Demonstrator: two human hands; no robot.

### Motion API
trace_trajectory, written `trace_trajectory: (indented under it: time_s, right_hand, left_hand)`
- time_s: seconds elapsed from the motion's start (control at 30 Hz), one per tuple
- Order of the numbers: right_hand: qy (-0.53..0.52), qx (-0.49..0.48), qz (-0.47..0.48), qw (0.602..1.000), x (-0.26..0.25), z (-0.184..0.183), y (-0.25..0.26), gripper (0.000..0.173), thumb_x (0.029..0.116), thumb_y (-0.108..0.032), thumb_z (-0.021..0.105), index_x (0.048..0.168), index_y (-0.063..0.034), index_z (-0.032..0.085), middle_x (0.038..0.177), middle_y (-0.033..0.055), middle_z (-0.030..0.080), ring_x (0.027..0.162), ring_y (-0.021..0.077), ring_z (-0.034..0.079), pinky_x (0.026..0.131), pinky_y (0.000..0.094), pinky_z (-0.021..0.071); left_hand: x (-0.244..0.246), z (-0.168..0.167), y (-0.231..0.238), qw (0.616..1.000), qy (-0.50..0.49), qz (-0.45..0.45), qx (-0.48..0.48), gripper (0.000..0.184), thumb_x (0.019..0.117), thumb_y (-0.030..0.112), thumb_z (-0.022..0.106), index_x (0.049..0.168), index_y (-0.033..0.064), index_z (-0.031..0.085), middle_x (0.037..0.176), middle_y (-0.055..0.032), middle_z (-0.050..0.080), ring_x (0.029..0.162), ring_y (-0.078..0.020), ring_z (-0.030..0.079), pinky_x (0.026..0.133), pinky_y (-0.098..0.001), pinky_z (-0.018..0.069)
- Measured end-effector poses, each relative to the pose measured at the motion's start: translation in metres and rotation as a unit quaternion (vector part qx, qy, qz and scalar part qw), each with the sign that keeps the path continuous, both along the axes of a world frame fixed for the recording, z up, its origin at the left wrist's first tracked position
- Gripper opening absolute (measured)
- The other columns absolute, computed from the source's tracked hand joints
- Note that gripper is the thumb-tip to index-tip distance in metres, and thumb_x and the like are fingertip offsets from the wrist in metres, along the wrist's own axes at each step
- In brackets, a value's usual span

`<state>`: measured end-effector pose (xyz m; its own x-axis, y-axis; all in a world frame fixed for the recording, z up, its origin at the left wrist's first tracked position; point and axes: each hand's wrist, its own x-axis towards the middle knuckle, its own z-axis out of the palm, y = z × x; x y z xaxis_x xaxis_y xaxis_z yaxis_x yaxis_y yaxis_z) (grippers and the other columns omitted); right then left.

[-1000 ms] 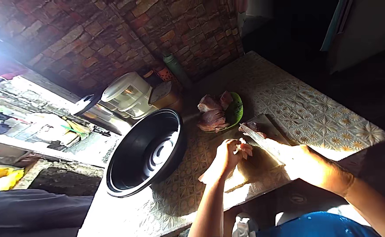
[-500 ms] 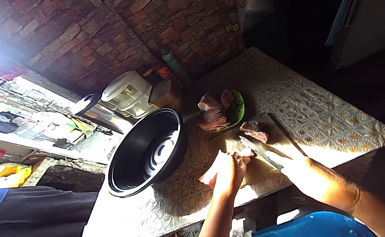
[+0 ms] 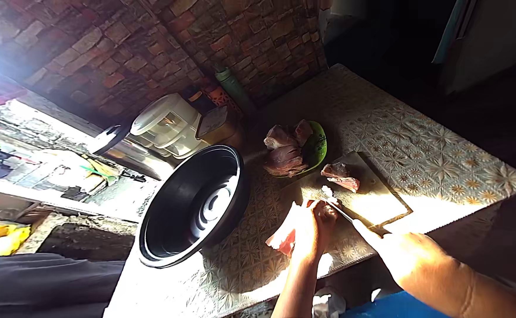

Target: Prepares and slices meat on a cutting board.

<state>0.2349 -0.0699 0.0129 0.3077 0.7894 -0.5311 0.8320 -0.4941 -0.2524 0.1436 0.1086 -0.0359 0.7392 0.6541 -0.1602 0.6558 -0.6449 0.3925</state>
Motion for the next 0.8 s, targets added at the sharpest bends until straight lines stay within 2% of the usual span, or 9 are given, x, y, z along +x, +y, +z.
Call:
trace_trajectory:
  time_s: [0.1, 0.17, 0.3, 0.47, 0.6, 0.67, 0.73, 0.8]
  right_hand:
    - [0.021, -0.021, 0.009, 1.0, 0.004, 0.006, 0.011, 0.071, 0.1054, -0.005, 0.04, 0.168, -0.0253, 0.013, 0.105, 0.0233, 0.07, 0.101, 0.0436, 0.068, 0.083, 0.0556, 0.0536]
    - [0.034, -0.011, 0.025, 0.999, 0.012, 0.008, 0.017, 0.072, 0.1043, -0.003, 0.042, 0.167, -0.0221, 0.015, 0.109, 0.0248, 0.069, 0.104, 0.0446, 0.068, 0.085, 0.0571, 0.0547]
    - [0.04, 0.041, 0.062, 0.996, 0.029, 0.001, 0.024, 0.067, 0.1039, -0.004, 0.044, 0.166, -0.0175, 0.022, 0.112, 0.0242, 0.067, 0.103, 0.0442, 0.067, 0.084, 0.0566, 0.0554]
    - [0.054, 0.071, 0.05, 0.995, 0.029, -0.01, 0.058, 0.065, 0.1065, -0.006, 0.042, 0.166, -0.0189, 0.019, 0.114, 0.0265, 0.066, 0.108, 0.0463, 0.066, 0.089, 0.0603, 0.053]
    - [0.074, 0.11, 0.041, 0.99, 0.027, -0.02, 0.079, 0.055, 0.1064, -0.006, 0.042, 0.16, -0.0128, 0.033, 0.121, 0.0264, 0.065, 0.117, 0.0448, 0.063, 0.097, 0.0596, 0.0496]
    - [0.072, 0.109, 0.038, 0.991, 0.025, -0.021, 0.072, 0.058, 0.1066, -0.006, 0.042, 0.163, -0.0152, 0.029, 0.117, 0.0262, 0.066, 0.113, 0.0452, 0.064, 0.094, 0.0598, 0.0509]
    - [0.056, 0.079, 0.034, 0.995, 0.022, -0.017, 0.056, 0.07, 0.1046, -0.004, 0.044, 0.166, -0.0199, 0.017, 0.111, 0.0263, 0.066, 0.106, 0.0467, 0.066, 0.087, 0.0606, 0.053]
    - [0.04, 0.046, 0.034, 0.998, 0.018, -0.011, 0.036, 0.076, 0.1023, -0.002, 0.047, 0.167, -0.0221, 0.014, 0.111, 0.0259, 0.067, 0.104, 0.0467, 0.067, 0.084, 0.0599, 0.0544]
  left_hand:
    - [-0.003, -0.006, 0.0, 0.999, -0.043, -0.006, 0.002, 0.027, 0.0941, 0.029, 0.068, 0.111, 0.0092, 0.076, 0.117, -0.0078, 0.07, 0.113, -0.0202, 0.064, 0.101, -0.0398, 0.049]
    - [-0.003, -0.01, 0.001, 0.998, -0.054, -0.017, 0.014, 0.024, 0.0948, 0.026, 0.066, 0.106, 0.0087, 0.077, 0.112, -0.0075, 0.071, 0.108, -0.0194, 0.066, 0.097, -0.0388, 0.0514]
    - [0.0, -0.01, 0.006, 0.998, -0.04, -0.044, 0.024, 0.024, 0.099, 0.024, 0.06, 0.105, 0.0078, 0.076, 0.11, -0.0081, 0.072, 0.108, -0.0206, 0.067, 0.097, -0.0397, 0.0518]
    - [0.003, -0.008, 0.001, 0.998, -0.014, -0.046, 0.039, 0.028, 0.1028, 0.023, 0.054, 0.107, 0.0055, 0.076, 0.117, -0.0105, 0.071, 0.113, -0.0244, 0.066, 0.101, -0.0434, 0.0499]
    - [0.002, -0.009, -0.003, 0.998, -0.022, -0.033, 0.048, 0.027, 0.102, 0.019, 0.055, 0.109, 0.0031, 0.075, 0.118, -0.0132, 0.07, 0.115, -0.0264, 0.065, 0.102, -0.0437, 0.05]
    - [0.001, -0.012, -0.006, 0.998, -0.033, -0.008, 0.05, 0.027, 0.1022, 0.02, 0.056, 0.112, 0.0039, 0.075, 0.118, -0.0134, 0.07, 0.116, -0.0269, 0.065, 0.102, -0.044, 0.0502]
    - [0.001, -0.01, -0.008, 0.998, -0.028, 0.028, 0.049, 0.027, 0.1029, 0.023, 0.056, 0.113, 0.0055, 0.075, 0.119, -0.0121, 0.07, 0.117, -0.0259, 0.064, 0.103, -0.0432, 0.0489]
    - [0.001, -0.011, -0.009, 0.997, -0.032, 0.057, 0.052, 0.025, 0.1015, 0.023, 0.058, 0.11, 0.0068, 0.075, 0.116, -0.0111, 0.07, 0.117, -0.025, 0.063, 0.103, -0.0426, 0.0478]
